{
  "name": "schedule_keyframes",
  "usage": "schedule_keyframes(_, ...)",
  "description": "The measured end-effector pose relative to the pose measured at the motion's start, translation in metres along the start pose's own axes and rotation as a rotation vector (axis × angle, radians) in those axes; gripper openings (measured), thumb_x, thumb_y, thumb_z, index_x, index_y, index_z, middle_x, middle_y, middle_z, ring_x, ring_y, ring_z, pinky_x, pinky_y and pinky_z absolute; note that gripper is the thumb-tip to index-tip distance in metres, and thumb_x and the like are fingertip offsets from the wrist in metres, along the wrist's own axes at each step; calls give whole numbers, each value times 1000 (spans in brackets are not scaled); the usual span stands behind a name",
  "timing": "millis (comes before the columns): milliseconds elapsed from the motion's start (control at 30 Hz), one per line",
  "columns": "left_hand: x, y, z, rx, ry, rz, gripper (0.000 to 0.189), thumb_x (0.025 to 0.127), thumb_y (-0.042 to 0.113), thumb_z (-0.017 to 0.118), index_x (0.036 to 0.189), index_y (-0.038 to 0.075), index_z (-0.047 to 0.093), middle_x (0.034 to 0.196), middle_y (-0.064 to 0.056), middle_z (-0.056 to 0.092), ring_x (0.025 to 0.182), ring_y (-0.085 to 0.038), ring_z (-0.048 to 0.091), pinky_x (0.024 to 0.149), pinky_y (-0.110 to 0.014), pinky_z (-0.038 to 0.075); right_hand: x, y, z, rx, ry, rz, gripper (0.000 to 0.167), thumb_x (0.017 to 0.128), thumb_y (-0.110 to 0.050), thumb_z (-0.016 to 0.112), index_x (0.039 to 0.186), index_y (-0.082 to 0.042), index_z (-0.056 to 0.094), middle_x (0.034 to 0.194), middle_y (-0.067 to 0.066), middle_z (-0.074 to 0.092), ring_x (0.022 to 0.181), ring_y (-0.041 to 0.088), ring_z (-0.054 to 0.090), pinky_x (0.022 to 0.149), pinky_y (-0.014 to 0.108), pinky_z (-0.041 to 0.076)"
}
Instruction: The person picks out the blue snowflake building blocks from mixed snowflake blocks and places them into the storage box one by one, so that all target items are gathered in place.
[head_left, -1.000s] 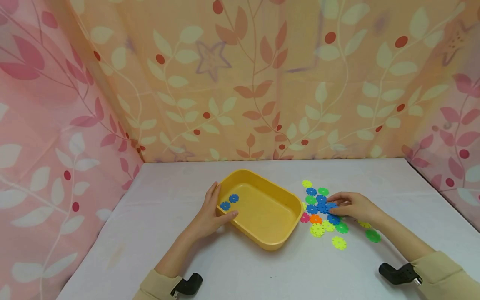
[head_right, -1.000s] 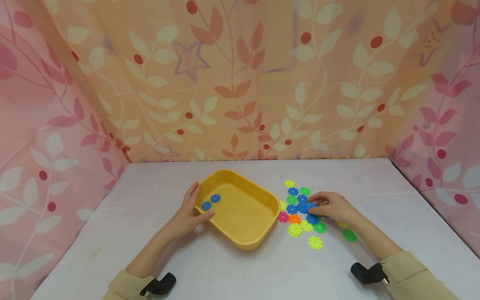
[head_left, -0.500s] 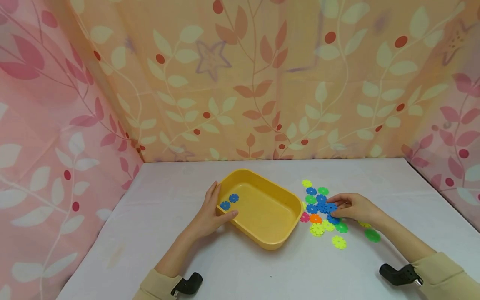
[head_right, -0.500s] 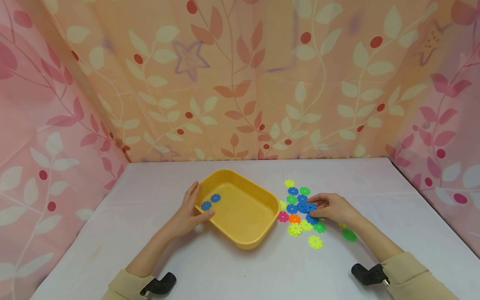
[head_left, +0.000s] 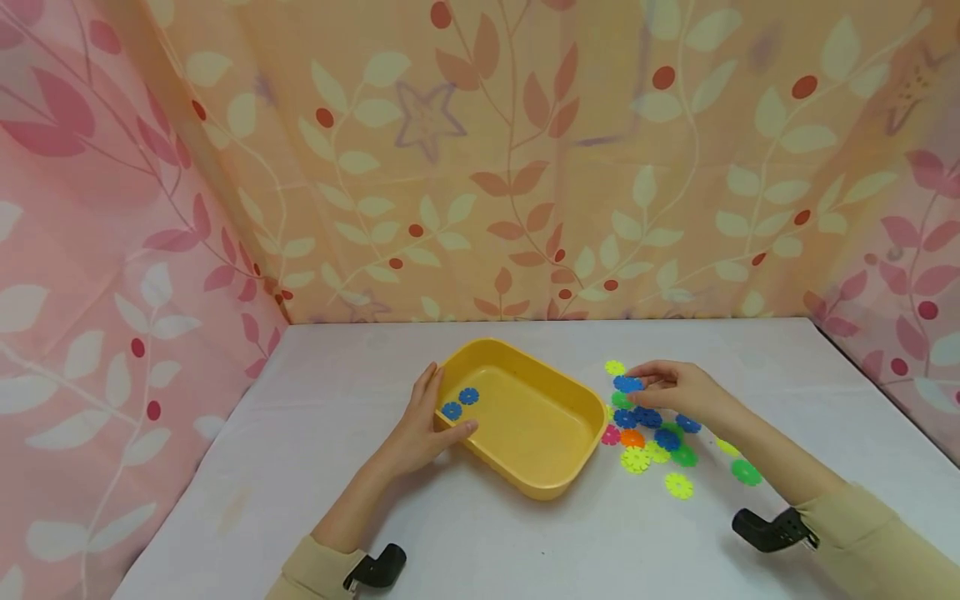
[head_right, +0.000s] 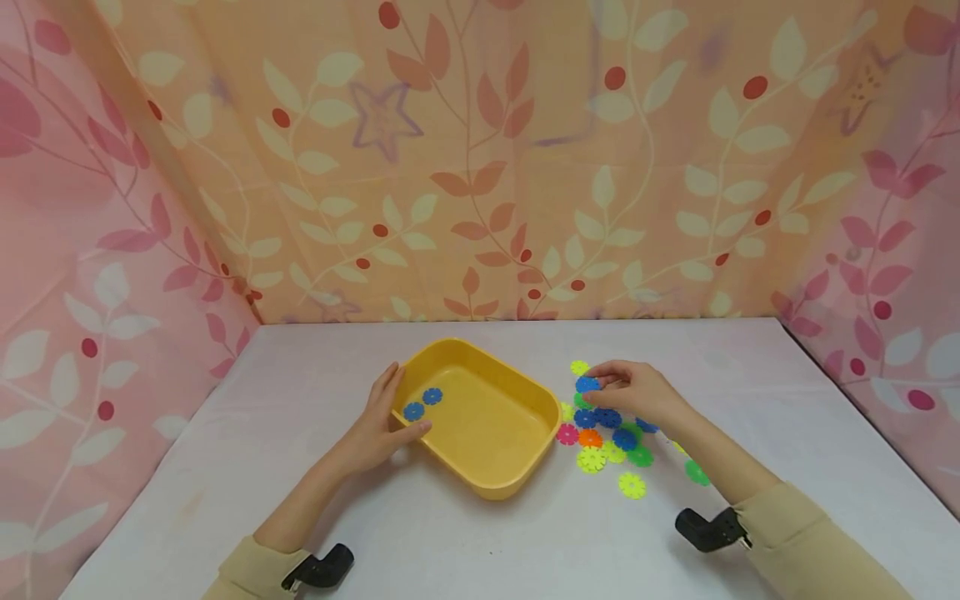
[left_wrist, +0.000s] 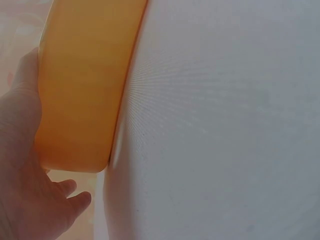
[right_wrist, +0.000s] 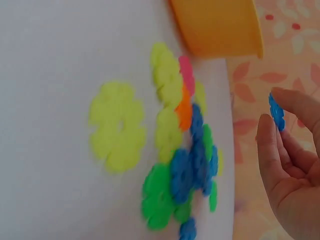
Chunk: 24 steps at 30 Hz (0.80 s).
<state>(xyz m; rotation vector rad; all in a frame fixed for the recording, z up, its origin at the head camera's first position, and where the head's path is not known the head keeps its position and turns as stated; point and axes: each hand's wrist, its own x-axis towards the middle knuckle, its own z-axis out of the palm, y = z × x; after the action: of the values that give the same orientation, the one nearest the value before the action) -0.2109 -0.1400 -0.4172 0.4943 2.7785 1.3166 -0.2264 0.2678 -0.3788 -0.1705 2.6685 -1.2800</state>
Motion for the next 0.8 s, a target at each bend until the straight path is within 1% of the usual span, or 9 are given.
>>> schedule_keyframes(67,0,0,0,-4,-2,3,106,84,51,72,158,11,7,162,-3,-5,147,-30,7,114,-55,15,7,-19,6,40,-19,-33,54,85,-40,75,128,-10,61,109,9,63,94,24,61,87,42,53)
schedule_keyframes(133,0,0,0,-7,-1,5,106,84,51,72,158,11,7,162,-3,-5,147,-30,7,114,-54,15,17,-39,14,75,-38,-59,54,84,-40,76,127,-12,61,112,9,63,96,24,61,90,44,52)
schedule_keyframes(300,0,-2,1,-14,5,12,106,84,51,73,158,12,8,162,-5,-4,147,-31,8,114,-56,16,44,-90,38,166,-94,-135,50,84,-37,77,125,-13,63,113,9,62,101,25,60,91,42,52)
schedule_keyframes(367,0,-3,1,-16,7,13,106,84,51,73,158,13,8,162,-6,-4,147,-32,9,113,-57,16,54,-107,48,213,-111,-161,46,85,-32,77,124,-11,65,116,10,61,104,25,59,92,40,51)
schedule_keyframes(467,0,-4,2,-10,11,14,105,84,51,72,158,14,8,162,-7,-4,147,-33,10,113,-56,17,71,-127,65,285,-112,-171,41,86,-27,76,122,-8,66,118,11,62,105,25,61,92,37,51)
schedule_keyframes(567,1,-5,2,-9,14,17,105,84,52,72,158,13,8,162,-7,-3,146,-34,11,113,-57,18,86,-138,84,355,-103,-166,39,87,-20,75,120,-3,66,115,13,63,104,29,64,89,34,52)
schedule_keyframes(633,1,-5,2,-8,16,18,105,84,53,72,158,14,8,162,-8,-3,146,-34,12,113,-57,19,95,-140,95,361,-97,-165,38,87,-20,75,119,-2,65,111,13,64,103,30,65,87,33,53)
schedule_keyframes(700,1,-5,2,-12,19,19,106,83,54,72,158,14,9,162,-9,-2,146,-34,12,113,-56,20,102,-139,106,322,-76,-181,38,87,-21,76,118,-2,66,107,11,65,101,30,64,85,30,54)
schedule_keyframes(800,0,-5,2,-10,16,17,106,83,55,71,158,13,8,162,-8,-2,146,-33,13,113,-55,20,109,-135,118,217,-52,-208,36,85,-23,77,114,-3,69,101,9,67,94,26,64,81,28,54)
